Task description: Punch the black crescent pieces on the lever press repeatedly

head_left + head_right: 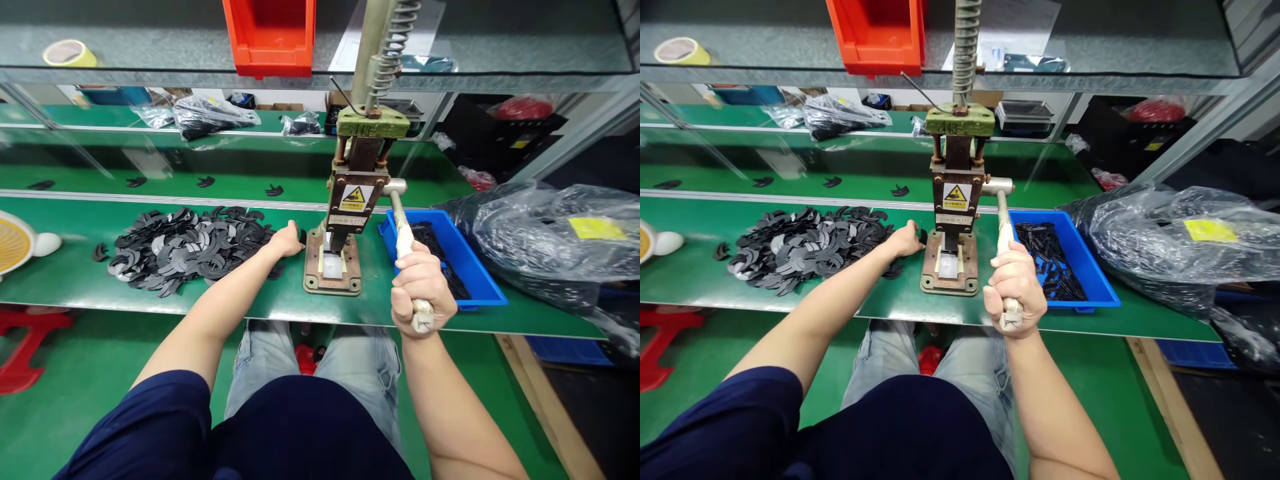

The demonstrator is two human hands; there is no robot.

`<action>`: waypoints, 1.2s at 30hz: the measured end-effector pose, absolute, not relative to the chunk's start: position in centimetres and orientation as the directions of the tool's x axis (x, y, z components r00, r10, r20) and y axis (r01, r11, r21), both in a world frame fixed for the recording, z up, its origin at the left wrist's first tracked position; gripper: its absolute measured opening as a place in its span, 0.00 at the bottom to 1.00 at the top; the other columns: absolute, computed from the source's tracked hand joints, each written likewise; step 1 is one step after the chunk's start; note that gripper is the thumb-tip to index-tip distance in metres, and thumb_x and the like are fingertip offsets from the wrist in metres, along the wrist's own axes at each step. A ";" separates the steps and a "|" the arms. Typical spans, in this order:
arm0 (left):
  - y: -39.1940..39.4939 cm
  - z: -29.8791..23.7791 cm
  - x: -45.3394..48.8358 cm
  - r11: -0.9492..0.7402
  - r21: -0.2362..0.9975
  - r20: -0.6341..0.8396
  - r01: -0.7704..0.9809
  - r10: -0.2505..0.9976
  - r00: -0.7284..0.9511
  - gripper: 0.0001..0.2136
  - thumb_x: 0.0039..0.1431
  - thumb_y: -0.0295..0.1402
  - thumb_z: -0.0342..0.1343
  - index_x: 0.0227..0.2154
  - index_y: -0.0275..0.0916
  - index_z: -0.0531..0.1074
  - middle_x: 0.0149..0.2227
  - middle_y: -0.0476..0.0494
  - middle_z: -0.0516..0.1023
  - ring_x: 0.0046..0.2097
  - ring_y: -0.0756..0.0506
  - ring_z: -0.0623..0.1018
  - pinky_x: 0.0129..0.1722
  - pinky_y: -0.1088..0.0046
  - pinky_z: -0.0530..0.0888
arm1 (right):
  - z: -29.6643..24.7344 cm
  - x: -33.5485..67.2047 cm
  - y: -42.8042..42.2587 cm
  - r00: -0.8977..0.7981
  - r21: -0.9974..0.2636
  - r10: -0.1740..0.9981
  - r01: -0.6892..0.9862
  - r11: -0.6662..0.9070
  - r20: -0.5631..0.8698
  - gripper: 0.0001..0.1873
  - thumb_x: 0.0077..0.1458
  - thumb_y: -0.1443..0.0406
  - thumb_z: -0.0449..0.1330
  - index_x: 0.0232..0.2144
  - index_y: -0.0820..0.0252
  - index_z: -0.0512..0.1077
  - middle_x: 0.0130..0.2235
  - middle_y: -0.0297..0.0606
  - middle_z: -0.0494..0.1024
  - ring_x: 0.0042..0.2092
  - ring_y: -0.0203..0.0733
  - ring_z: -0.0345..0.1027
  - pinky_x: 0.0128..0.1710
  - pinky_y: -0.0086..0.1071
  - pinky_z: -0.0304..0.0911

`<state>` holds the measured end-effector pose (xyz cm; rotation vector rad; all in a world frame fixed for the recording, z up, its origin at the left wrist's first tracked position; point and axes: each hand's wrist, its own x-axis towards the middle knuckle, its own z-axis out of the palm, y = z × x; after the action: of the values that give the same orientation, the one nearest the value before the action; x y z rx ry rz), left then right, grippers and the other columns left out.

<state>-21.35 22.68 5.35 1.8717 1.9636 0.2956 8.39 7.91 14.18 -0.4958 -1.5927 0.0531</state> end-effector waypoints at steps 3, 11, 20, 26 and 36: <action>22.3 5.7 -21.4 0.039 0.508 -0.061 0.861 0.998 -0.009 0.15 0.61 0.37 0.65 0.47 0.39 0.71 0.42 0.37 0.82 0.46 0.38 0.81 0.42 0.68 0.72 | 14.2 8.4 8.1 -0.003 -0.312 0.323 0.254 0.916 0.946 0.08 0.52 0.67 0.64 0.25 0.53 0.68 0.28 0.29 0.75 0.40 0.44 0.75 0.61 0.62 0.69; 19.0 7.0 -21.3 0.023 0.855 -0.073 0.518 0.995 0.075 0.14 0.64 0.35 0.61 0.29 0.41 0.61 0.28 0.47 0.77 0.31 0.46 0.78 0.31 0.74 0.69 | 14.3 8.3 8.1 -0.002 -0.315 0.325 0.236 0.919 0.946 0.08 0.53 0.67 0.65 0.26 0.54 0.69 0.27 0.29 0.75 0.40 0.44 0.74 0.61 0.63 0.69; 16.7 7.3 -18.8 0.118 0.982 -0.130 0.146 0.989 0.069 0.13 0.59 0.32 0.70 0.35 0.36 0.69 0.26 0.51 0.76 0.24 0.52 0.75 0.27 0.77 0.71 | 14.1 8.4 8.1 -0.003 -0.322 0.332 0.234 0.917 0.943 0.08 0.53 0.67 0.65 0.26 0.54 0.69 0.28 0.29 0.74 0.41 0.43 0.75 0.64 0.63 0.67; 17.7 7.4 -16.7 0.272 0.962 -0.271 0.009 0.955 0.118 0.15 0.57 0.28 0.73 0.35 0.33 0.70 0.26 0.49 0.77 0.23 0.53 0.77 0.27 0.77 0.76 | 14.0 8.4 8.1 -0.006 -0.312 0.321 0.222 0.924 0.947 0.08 0.52 0.68 0.66 0.26 0.55 0.69 0.28 0.28 0.74 0.41 0.43 0.75 0.63 0.63 0.68; 17.9 7.8 -16.4 0.334 0.940 -0.342 0.077 0.924 0.171 0.15 0.63 0.33 0.69 0.31 0.35 0.67 0.22 0.45 0.77 0.21 0.50 0.79 0.25 0.78 0.78 | 13.6 8.5 8.3 0.001 -0.316 0.325 0.244 0.917 0.946 0.09 0.55 0.62 0.65 0.26 0.52 0.68 0.27 0.27 0.74 0.41 0.42 0.75 0.63 0.60 0.69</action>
<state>-16.36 17.85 7.76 1.0651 1.2520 0.8008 8.55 8.30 13.59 -0.4530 -1.5866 0.0675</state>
